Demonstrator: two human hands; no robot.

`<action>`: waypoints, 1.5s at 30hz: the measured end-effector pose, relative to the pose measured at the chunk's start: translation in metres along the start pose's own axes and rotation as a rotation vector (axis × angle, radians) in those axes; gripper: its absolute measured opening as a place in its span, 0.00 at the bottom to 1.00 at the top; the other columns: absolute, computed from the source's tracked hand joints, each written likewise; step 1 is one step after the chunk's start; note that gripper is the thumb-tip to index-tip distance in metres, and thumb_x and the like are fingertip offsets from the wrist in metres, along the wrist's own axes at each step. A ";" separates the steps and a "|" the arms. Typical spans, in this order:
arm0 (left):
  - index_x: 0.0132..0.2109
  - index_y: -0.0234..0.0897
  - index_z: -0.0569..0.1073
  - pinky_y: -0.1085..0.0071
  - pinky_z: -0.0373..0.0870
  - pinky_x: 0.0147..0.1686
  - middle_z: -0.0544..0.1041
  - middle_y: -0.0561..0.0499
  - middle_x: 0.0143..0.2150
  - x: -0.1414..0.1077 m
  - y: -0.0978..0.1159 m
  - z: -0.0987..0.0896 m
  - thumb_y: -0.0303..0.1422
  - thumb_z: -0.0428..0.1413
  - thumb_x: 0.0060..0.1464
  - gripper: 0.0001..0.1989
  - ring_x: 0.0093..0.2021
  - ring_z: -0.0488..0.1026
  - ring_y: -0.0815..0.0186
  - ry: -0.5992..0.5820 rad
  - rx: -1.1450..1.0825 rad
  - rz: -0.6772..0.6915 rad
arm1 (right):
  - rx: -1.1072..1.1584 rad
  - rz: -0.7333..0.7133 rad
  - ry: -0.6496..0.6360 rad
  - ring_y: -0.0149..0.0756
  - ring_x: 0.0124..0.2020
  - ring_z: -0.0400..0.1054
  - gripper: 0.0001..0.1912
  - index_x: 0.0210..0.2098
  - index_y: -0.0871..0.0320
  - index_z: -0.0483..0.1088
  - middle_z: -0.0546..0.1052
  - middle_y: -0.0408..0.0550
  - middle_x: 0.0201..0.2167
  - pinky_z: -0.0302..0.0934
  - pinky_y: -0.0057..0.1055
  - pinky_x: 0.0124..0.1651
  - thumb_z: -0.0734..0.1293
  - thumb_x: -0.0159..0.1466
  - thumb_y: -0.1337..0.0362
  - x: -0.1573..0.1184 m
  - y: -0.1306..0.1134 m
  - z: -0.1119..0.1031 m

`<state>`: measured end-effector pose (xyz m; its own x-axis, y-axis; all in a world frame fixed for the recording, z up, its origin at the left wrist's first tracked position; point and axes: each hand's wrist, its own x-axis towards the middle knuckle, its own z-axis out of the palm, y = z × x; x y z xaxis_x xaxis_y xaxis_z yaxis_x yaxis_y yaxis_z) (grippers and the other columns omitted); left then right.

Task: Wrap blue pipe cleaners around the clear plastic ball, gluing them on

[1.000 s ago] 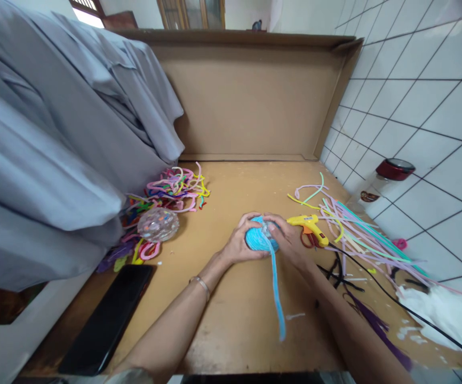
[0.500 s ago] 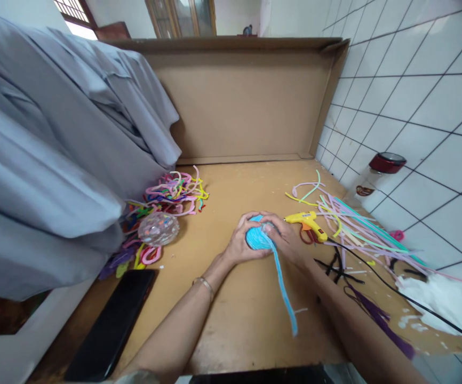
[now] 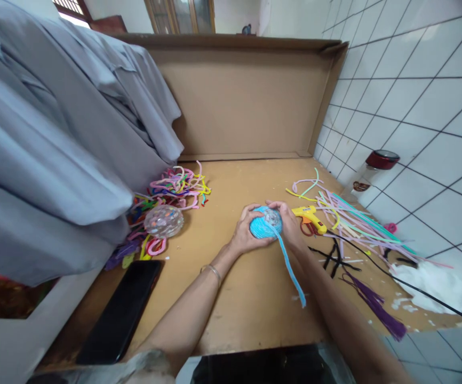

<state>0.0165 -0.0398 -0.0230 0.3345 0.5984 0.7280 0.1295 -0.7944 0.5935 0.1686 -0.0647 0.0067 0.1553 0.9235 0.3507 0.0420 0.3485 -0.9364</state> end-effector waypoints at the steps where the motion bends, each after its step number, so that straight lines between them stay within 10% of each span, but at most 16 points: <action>1: 0.50 0.43 0.66 0.47 0.65 0.56 0.63 0.42 0.58 0.000 -0.001 0.000 0.37 0.70 0.34 0.35 0.60 0.64 0.50 0.007 0.006 0.009 | 0.029 0.018 0.044 0.43 0.51 0.69 0.27 0.37 0.54 0.70 0.76 0.51 0.47 0.62 0.43 0.55 0.55 0.63 0.38 0.003 0.000 0.004; 8: 0.51 0.42 0.66 0.50 0.67 0.56 0.62 0.42 0.57 -0.001 -0.002 -0.001 0.36 0.69 0.38 0.31 0.60 0.65 0.51 0.001 0.021 0.112 | 0.009 0.072 0.122 0.39 0.39 0.70 0.20 0.34 0.55 0.69 0.75 0.47 0.35 0.64 0.38 0.47 0.73 0.46 0.51 0.017 0.000 0.018; 22: 0.50 0.42 0.66 0.50 0.66 0.55 0.62 0.40 0.58 0.001 0.000 0.000 0.37 0.69 0.38 0.31 0.60 0.65 0.50 -0.036 0.043 0.152 | 0.116 0.253 0.105 0.31 0.23 0.63 0.10 0.25 0.55 0.71 0.73 0.41 0.21 0.59 0.30 0.29 0.65 0.45 0.58 0.028 0.005 0.008; 45: 0.49 0.41 0.66 0.48 0.65 0.56 0.63 0.41 0.58 -0.002 0.000 -0.001 0.36 0.69 0.35 0.32 0.60 0.65 0.50 0.012 0.003 0.074 | -0.130 -0.023 0.087 0.43 0.47 0.70 0.29 0.40 0.57 0.76 0.78 0.53 0.42 0.63 0.41 0.53 0.57 0.62 0.40 -0.001 0.006 0.011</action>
<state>0.0148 -0.0404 -0.0242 0.3325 0.5395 0.7736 0.1076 -0.8366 0.5372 0.1578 -0.0617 0.0007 0.2376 0.8963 0.3745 0.1732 0.3402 -0.9243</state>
